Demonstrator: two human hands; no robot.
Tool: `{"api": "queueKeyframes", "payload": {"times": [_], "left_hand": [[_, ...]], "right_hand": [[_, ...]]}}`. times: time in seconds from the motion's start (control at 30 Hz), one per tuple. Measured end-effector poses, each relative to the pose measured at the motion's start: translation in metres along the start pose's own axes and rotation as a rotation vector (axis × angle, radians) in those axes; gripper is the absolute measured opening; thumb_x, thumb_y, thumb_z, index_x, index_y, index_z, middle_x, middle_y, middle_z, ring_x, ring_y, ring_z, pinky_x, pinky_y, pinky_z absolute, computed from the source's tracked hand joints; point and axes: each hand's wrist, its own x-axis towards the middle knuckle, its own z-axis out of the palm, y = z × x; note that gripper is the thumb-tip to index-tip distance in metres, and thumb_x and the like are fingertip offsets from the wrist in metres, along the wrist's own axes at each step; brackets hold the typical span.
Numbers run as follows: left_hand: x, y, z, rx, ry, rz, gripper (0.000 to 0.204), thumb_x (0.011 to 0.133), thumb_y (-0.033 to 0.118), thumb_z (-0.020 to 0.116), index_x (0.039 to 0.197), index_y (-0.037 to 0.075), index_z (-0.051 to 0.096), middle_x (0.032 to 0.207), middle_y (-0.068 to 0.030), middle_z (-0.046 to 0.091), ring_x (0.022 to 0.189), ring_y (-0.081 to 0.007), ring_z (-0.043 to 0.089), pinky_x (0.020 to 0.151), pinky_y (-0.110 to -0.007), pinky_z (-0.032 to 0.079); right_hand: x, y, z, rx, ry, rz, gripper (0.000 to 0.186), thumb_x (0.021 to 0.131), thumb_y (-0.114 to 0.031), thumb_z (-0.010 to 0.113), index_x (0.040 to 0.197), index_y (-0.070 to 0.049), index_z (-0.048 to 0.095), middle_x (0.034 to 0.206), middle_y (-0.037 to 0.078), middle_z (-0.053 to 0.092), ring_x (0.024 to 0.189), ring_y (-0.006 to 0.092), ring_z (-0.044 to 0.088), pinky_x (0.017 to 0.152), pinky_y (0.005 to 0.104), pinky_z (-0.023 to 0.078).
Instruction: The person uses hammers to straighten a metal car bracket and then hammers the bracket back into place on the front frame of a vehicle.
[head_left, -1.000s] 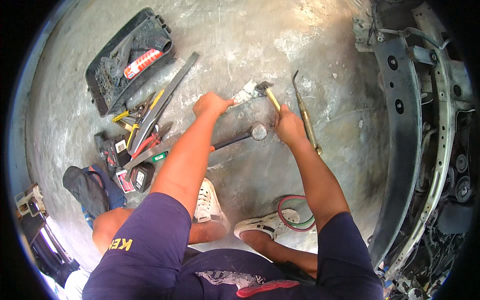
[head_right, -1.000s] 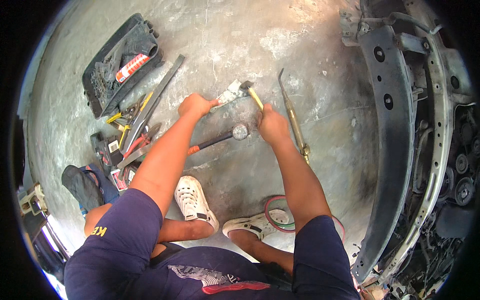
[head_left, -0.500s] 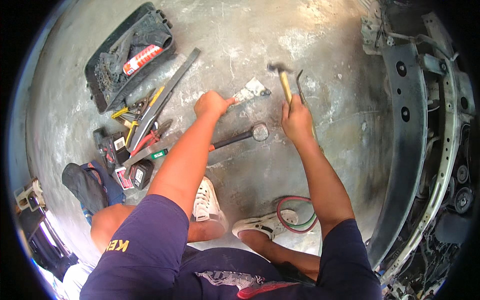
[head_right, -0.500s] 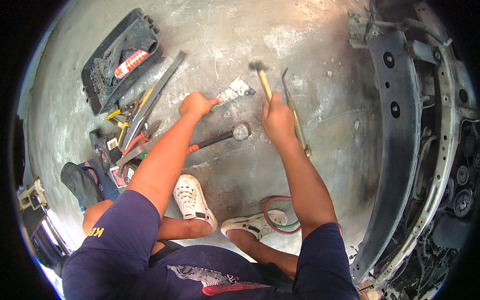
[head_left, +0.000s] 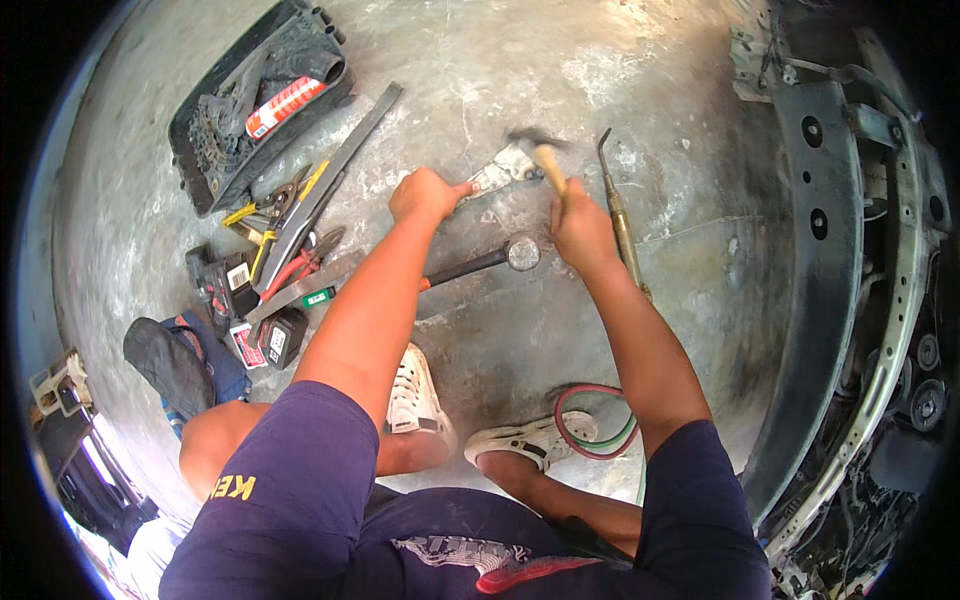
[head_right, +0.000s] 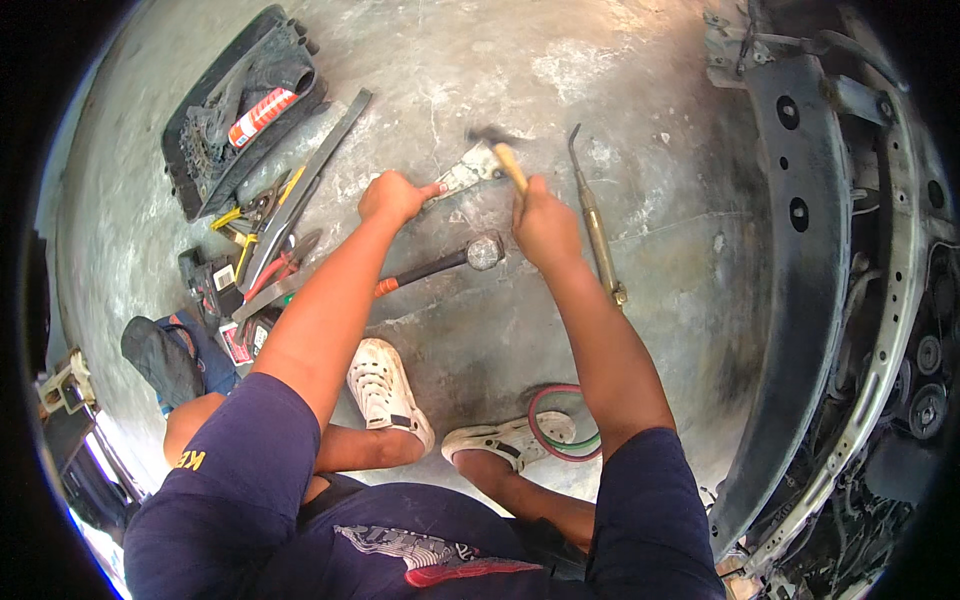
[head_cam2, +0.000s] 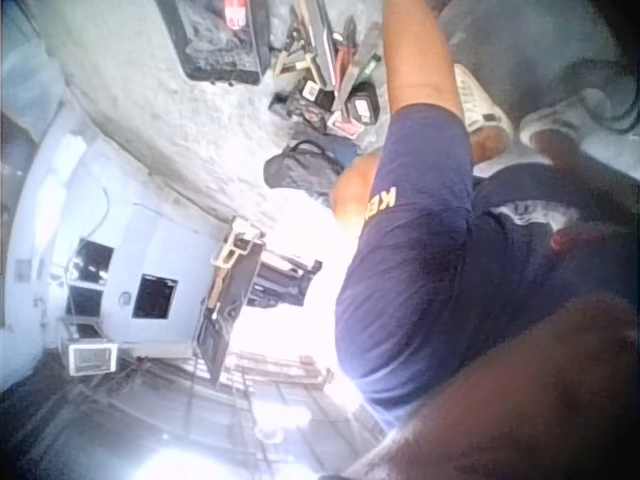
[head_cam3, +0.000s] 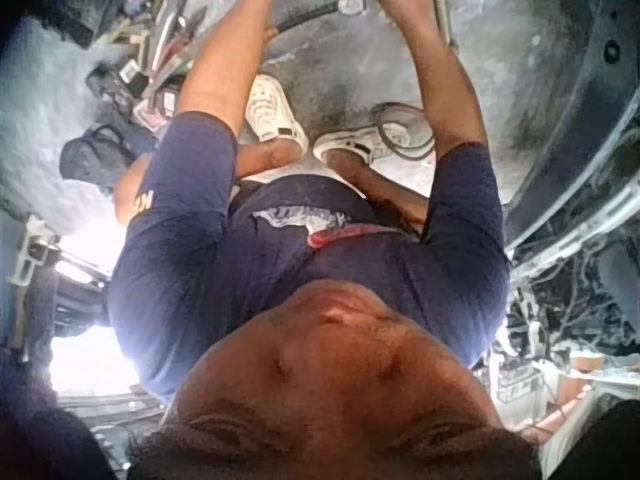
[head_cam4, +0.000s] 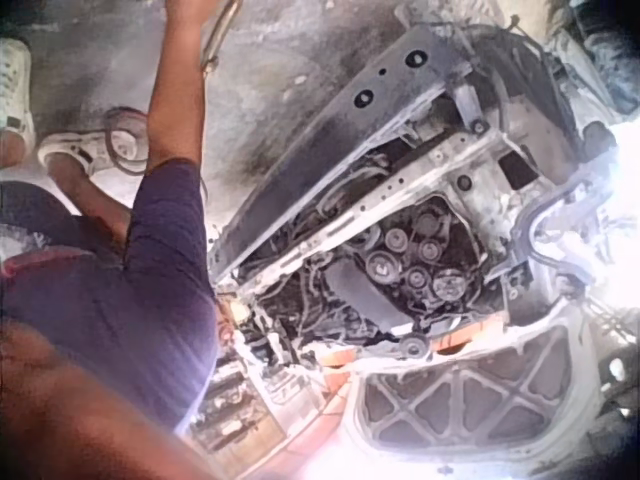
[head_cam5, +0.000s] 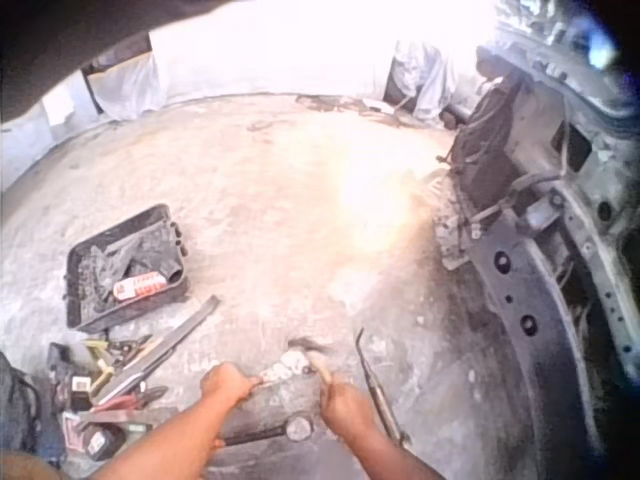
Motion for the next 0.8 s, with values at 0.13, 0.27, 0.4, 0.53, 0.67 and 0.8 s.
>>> {"api": "queueKeyframes", "payload": {"times": [0.13,0.27,0.4,0.53,0.67,0.8], "left_hand": [[0.003,-0.006,0.000,0.022,0.006,0.011,0.076,0.066,0.076,0.081,0.088,0.003,0.078,0.099,-0.0156,0.077,0.093,-0.0298,0.075,0.077,-0.042,0.057],[0.002,-0.012,-0.001,0.021,0.038,-0.004,0.077,0.066,0.076,0.080,0.088,0.003,0.078,0.097,-0.0155,0.077,0.093,-0.0297,0.075,0.078,-0.042,0.057],[0.000,0.002,0.004,0.013,0.023,0.034,0.078,0.066,0.077,0.080,0.090,0.003,0.078,0.097,-0.0155,0.077,0.092,-0.0305,0.075,0.078,-0.041,0.057],[0.004,-0.005,-0.005,0.011,0.027,0.033,0.071,0.068,0.072,0.082,0.093,0.005,0.080,0.099,-0.0141,0.078,0.094,-0.0285,0.075,0.079,-0.039,0.058],[0.010,-0.006,-0.001,-0.003,0.007,0.049,0.071,0.068,0.069,0.084,0.098,0.005,0.080,0.104,-0.0145,0.077,0.098,-0.0294,0.075,0.080,-0.040,0.058],[0.019,-0.024,0.004,0.009,0.021,0.073,0.072,0.067,0.069,0.084,0.099,0.004,0.079,0.104,-0.0150,0.077,0.097,-0.0293,0.074,0.081,-0.041,0.057]], "right_hand": [[0.006,-0.009,-0.012,-0.074,-0.053,0.054,0.022,0.101,-0.026,0.058,0.103,-0.005,0.052,0.079,0.026,0.067,0.076,0.0486,0.065,0.067,0.0586,0.050],[-0.014,-0.026,-0.018,0.208,0.155,-0.125,0.020,0.100,-0.025,0.056,0.102,-0.005,0.053,0.080,0.024,0.068,0.076,0.0469,0.066,0.068,0.0576,0.050],[-0.016,0.019,0.002,-0.167,-0.212,-0.118,0.020,0.099,-0.024,0.059,0.101,-0.005,0.052,0.079,0.021,0.067,0.072,0.0454,0.066,0.065,0.0555,0.051],[-0.020,-0.006,-0.001,0.030,-0.029,-0.121,0.023,0.098,-0.025,0.061,0.101,-0.006,0.049,0.081,0.024,0.067,0.077,0.0471,0.065,0.069,0.0574,0.050],[-0.017,0.012,0.001,-0.064,-0.091,-0.112,0.022,0.099,-0.025,0.061,0.100,-0.006,0.050,0.079,0.024,0.067,0.075,0.0476,0.065,0.067,0.0566,0.050],[-0.006,-0.005,-0.013,-0.025,-0.011,-0.035,0.021,0.100,-0.026,0.059,0.099,-0.005,0.052,0.078,0.024,0.067,0.074,0.0468,0.066,0.065,0.0552,0.051]]}}
